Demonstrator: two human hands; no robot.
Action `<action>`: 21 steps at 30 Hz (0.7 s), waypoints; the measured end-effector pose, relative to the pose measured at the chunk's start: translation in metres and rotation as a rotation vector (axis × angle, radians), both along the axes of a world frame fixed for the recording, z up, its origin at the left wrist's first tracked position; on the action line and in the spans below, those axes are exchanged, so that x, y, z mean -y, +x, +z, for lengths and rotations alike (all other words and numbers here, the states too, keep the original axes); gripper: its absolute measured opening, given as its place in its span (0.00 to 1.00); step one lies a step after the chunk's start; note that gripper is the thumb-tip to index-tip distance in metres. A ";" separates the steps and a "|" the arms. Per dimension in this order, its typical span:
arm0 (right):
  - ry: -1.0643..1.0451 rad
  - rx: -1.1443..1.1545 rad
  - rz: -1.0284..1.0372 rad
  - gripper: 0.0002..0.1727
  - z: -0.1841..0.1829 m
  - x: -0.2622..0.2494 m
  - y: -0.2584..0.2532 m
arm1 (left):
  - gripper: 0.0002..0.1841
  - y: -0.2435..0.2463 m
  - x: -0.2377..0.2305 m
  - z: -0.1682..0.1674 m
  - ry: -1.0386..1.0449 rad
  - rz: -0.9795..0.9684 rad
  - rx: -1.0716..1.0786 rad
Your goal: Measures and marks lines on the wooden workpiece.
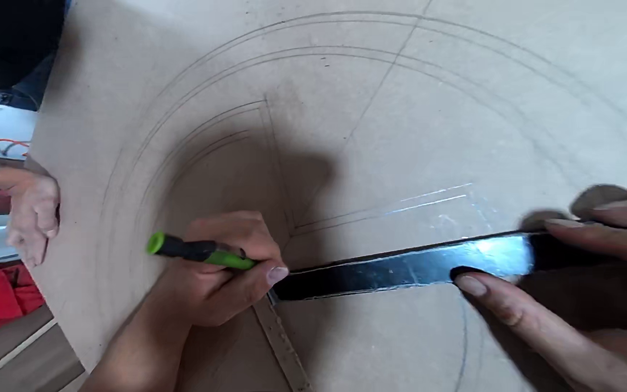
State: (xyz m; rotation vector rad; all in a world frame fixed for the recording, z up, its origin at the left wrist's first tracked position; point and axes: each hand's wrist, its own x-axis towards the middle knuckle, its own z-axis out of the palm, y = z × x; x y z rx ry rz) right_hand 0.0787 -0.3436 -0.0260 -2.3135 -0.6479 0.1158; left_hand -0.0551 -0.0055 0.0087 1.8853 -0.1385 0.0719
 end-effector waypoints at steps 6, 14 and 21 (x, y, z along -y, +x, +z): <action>-0.111 0.118 -0.033 0.41 0.010 -0.007 0.000 | 0.10 0.003 0.013 -0.003 0.091 -0.007 0.029; -0.118 0.146 -0.051 0.37 0.012 -0.012 0.001 | 0.12 0.031 0.050 0.000 0.196 -0.028 0.008; -0.106 0.149 -0.058 0.36 0.011 -0.013 0.000 | 0.11 0.047 0.069 0.000 0.163 -0.012 -0.005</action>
